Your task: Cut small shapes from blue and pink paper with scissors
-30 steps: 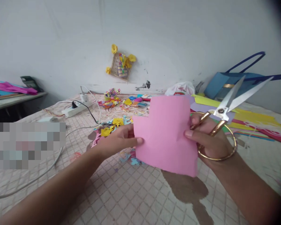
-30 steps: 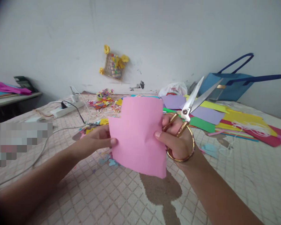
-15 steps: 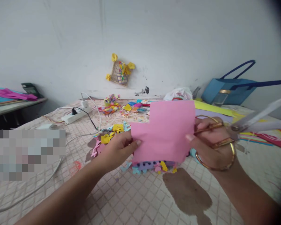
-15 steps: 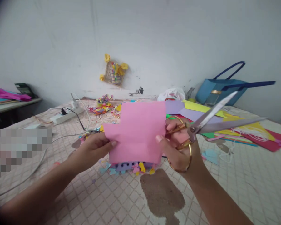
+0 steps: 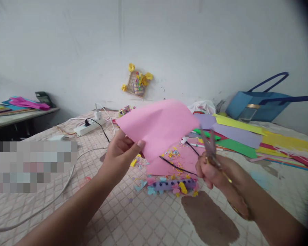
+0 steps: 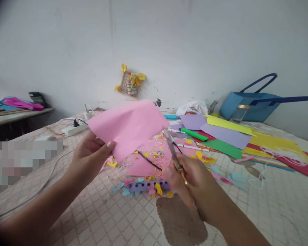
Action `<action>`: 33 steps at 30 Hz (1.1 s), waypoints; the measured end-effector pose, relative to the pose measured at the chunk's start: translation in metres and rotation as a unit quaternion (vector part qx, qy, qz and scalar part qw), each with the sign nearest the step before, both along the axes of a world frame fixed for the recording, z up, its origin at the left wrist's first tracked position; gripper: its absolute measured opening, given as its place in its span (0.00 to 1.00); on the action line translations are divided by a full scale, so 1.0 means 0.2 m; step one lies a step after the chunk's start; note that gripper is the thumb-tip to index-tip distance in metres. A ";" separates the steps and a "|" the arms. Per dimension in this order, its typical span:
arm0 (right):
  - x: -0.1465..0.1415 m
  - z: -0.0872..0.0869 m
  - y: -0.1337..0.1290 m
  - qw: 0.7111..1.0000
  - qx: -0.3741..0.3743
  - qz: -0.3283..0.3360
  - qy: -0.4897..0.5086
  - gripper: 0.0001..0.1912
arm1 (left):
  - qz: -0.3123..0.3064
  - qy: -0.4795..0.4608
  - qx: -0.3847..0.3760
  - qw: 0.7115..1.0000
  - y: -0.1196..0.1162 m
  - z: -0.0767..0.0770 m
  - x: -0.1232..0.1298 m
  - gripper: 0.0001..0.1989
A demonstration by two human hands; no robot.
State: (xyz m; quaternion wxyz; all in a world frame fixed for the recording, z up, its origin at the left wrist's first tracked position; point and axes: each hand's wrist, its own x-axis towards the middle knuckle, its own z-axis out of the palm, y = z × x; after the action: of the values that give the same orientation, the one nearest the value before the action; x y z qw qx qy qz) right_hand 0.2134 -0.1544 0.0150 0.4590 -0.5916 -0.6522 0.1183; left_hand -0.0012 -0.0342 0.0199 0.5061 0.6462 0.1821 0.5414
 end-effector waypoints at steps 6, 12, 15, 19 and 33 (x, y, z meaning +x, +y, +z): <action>0.02 0.00 -0.02 0.977 -0.132 0.004 -0.170 0.13 | 0.026 -0.033 0.028 0.999 -0.04 0.06 -0.03 0.20; -0.05 -0.01 -0.02 0.967 -0.178 0.009 -0.182 0.12 | 0.068 -0.009 0.023 0.997 -0.09 0.02 0.00 0.14; -0.07 -0.03 -0.02 0.967 -0.202 0.024 -0.154 0.12 | 0.052 0.007 0.034 0.998 -0.11 -0.02 0.03 0.12; -0.09 -0.04 -0.01 0.967 -0.218 0.047 -0.126 0.14 | 0.044 0.039 0.034 0.998 -0.14 -0.05 0.05 0.11; -0.07 -0.09 0.02 0.966 -0.233 0.098 -0.051 0.20 | 0.021 0.015 0.018 1.000 -0.15 -0.04 0.07 0.14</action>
State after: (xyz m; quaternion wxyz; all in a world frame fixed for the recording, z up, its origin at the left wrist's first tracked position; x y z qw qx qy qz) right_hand 0.1998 -0.1501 -0.0030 0.2609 -0.6206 -0.6839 0.2814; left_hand 0.0134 -0.0639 0.0124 0.4801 0.6590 0.1937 0.5456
